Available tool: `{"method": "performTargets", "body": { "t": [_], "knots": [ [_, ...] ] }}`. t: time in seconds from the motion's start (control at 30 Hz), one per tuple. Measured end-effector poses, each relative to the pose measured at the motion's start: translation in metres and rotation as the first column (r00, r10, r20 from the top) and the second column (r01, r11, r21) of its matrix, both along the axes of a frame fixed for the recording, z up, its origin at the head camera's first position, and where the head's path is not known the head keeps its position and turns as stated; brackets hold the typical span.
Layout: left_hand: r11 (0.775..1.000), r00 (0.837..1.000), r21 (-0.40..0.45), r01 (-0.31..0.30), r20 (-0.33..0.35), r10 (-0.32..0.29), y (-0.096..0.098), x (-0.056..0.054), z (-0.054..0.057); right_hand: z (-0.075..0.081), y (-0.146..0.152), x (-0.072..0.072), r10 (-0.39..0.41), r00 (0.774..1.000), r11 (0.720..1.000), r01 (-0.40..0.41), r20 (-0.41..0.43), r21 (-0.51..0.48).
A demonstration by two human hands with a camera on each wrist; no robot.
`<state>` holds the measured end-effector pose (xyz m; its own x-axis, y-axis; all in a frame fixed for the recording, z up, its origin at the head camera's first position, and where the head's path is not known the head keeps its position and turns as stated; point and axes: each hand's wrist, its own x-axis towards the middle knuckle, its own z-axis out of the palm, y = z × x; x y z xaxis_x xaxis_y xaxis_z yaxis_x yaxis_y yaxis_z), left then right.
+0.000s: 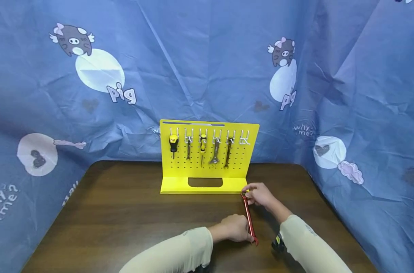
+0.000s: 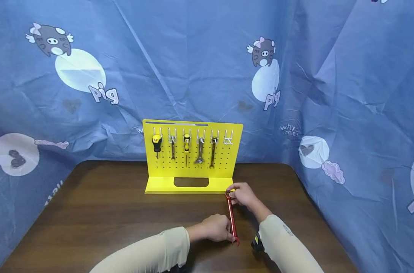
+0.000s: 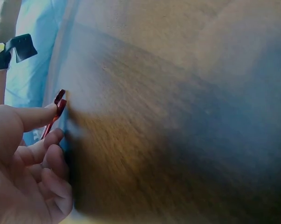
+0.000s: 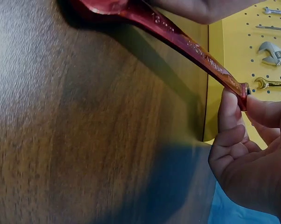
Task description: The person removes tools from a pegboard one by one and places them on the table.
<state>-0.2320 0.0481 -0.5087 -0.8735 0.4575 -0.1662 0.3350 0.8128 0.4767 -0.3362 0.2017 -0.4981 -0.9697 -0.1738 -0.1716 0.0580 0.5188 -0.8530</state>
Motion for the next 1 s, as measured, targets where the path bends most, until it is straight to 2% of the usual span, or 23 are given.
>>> {"method": "performTargets", "body": {
  "t": [0.1,0.23,0.37,0.57,1.0],
  "knots": [
    [1.0,1.0,0.001,-0.008,0.007,0.008,-0.001,-0.002,-0.002,-0.001,0.002,-0.001,0.01,1.0,1.0,-0.01,0.012,0.002],
    [0.998,0.998,-0.012,-0.058,-0.004,0.058,-0.01,-0.007,0.003,0.003,-0.007,-0.01,0.052,0.998,0.999,-0.052,0.02,-0.013],
    [0.998,0.998,0.011,-0.056,-0.003,0.056,-0.013,-0.007,0.009,0.005,-0.012,-0.014,0.037,0.998,0.999,-0.038,0.053,0.022],
    [0.999,0.999,0.029,-0.032,0.024,0.031,-0.008,-0.004,0.009,0.001,-0.007,-0.009,0.042,0.995,0.993,-0.051,0.086,0.104],
    [1.0,0.999,0.002,-0.018,0.027,0.018,0.007,0.003,-0.001,-0.016,0.007,0.001,0.029,0.999,0.978,-0.034,0.027,0.207]
  ]
}}
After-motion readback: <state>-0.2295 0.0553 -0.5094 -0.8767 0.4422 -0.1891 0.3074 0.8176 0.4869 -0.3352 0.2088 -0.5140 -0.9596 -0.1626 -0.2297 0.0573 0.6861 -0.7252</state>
